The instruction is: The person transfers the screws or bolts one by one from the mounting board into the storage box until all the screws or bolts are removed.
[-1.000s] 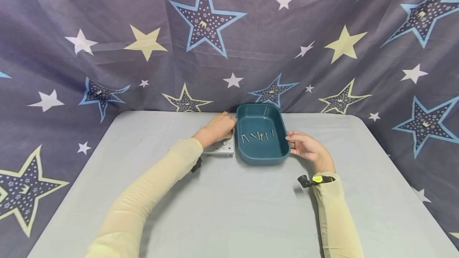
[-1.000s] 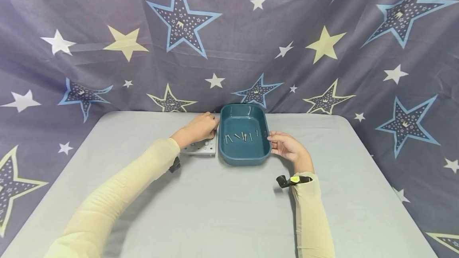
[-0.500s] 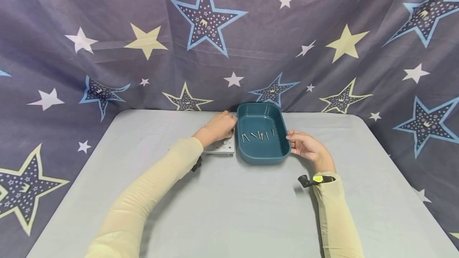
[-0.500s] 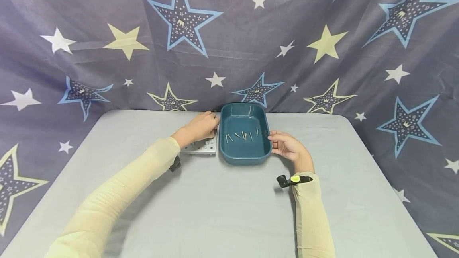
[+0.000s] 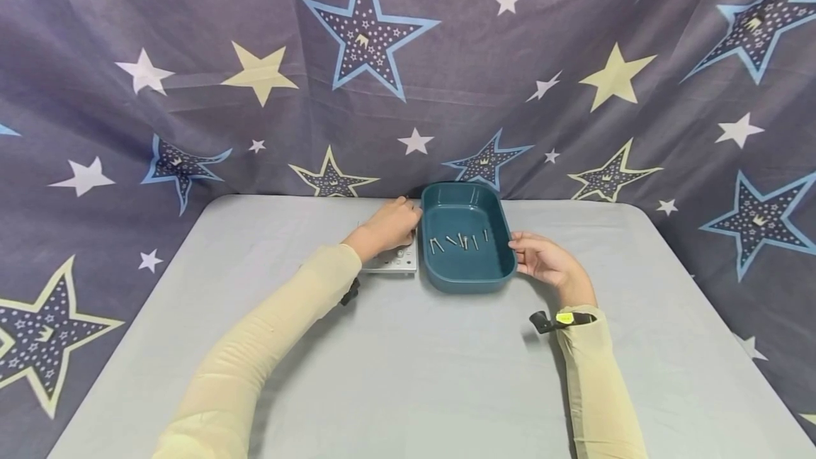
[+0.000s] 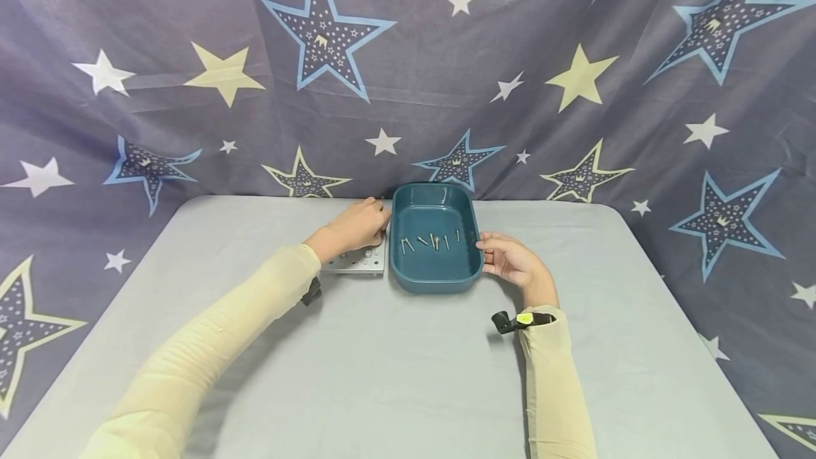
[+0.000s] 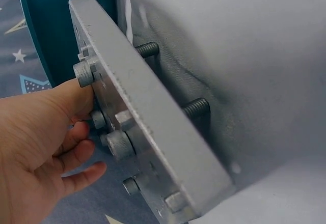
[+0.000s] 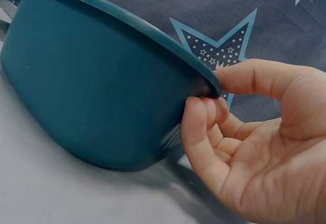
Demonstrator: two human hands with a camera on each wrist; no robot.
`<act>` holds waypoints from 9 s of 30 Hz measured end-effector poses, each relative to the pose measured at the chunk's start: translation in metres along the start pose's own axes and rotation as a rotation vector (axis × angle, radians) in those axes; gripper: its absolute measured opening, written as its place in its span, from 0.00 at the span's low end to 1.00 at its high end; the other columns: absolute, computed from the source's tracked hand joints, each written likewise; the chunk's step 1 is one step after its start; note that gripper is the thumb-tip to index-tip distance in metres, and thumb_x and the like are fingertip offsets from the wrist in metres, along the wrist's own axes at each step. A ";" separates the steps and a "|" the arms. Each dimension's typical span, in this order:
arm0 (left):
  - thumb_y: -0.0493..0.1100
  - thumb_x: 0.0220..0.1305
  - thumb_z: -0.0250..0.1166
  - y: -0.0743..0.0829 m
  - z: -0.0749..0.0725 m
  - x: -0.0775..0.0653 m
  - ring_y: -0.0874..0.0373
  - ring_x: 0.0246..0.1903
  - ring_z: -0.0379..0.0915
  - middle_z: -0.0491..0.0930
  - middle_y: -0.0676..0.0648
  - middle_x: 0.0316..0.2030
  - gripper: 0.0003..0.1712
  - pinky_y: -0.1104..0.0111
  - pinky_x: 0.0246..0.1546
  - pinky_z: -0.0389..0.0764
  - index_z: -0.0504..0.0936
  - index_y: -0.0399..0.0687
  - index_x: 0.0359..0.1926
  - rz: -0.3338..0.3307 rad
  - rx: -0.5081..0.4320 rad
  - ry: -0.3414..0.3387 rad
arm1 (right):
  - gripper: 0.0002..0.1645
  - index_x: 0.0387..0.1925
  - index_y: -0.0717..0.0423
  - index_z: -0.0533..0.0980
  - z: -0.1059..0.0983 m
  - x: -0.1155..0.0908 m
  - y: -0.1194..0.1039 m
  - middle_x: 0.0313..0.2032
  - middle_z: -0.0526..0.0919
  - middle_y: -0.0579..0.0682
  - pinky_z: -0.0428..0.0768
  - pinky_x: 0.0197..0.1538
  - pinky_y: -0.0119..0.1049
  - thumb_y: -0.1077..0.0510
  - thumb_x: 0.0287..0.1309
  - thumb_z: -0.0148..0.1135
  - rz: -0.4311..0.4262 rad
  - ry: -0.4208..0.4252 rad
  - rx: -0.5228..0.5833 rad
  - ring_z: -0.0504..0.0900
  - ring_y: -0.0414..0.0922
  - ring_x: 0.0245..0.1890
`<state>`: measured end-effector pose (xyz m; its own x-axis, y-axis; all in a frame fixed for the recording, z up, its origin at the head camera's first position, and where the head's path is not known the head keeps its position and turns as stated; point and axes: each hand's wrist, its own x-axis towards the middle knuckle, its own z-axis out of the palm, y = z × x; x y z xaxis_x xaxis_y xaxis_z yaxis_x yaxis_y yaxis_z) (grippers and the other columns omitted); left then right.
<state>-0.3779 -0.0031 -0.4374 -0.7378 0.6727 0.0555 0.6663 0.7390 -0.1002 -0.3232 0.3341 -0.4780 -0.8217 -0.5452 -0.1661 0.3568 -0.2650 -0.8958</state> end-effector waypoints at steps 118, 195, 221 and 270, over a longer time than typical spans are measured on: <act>0.52 0.81 0.45 0.026 -0.054 0.008 0.51 0.45 0.65 0.74 0.47 0.44 0.15 0.59 0.47 0.67 0.73 0.48 0.48 0.148 0.075 0.293 | 0.12 0.50 0.60 0.66 0.001 -0.002 -0.003 0.32 0.82 0.44 0.83 0.38 0.29 0.71 0.76 0.35 0.000 0.002 0.004 0.83 0.37 0.30; 0.46 0.73 0.62 0.075 -0.037 0.100 0.54 0.48 0.78 0.85 0.47 0.45 0.14 0.58 0.59 0.79 0.84 0.46 0.53 0.037 -0.093 -0.270 | 0.13 0.54 0.60 0.64 0.002 0.000 0.001 0.33 0.82 0.44 0.83 0.38 0.29 0.70 0.76 0.35 -0.011 0.041 -0.003 0.81 0.36 0.28; 0.47 0.71 0.63 0.073 -0.018 0.104 0.55 0.50 0.76 0.83 0.46 0.57 0.16 0.59 0.59 0.78 0.82 0.46 0.56 -0.069 -0.183 -0.344 | 0.12 0.54 0.59 0.64 0.003 0.000 0.000 0.32 0.82 0.45 0.82 0.37 0.30 0.70 0.75 0.38 0.012 0.077 -0.002 0.82 0.37 0.29; 0.36 0.65 0.60 0.050 -0.040 0.099 0.58 0.38 0.68 0.73 0.48 0.66 0.16 0.62 0.62 0.70 0.80 0.49 0.53 -0.265 -0.128 -0.635 | 0.13 0.53 0.59 0.64 0.003 0.001 0.005 0.33 0.83 0.44 0.82 0.38 0.29 0.71 0.76 0.35 -0.009 0.053 0.001 0.81 0.37 0.30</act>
<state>-0.4131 0.1017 -0.3972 -0.7720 0.3461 -0.5332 0.4335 0.9001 -0.0433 -0.3211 0.3298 -0.4809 -0.8472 -0.4999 -0.1801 0.3500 -0.2700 -0.8970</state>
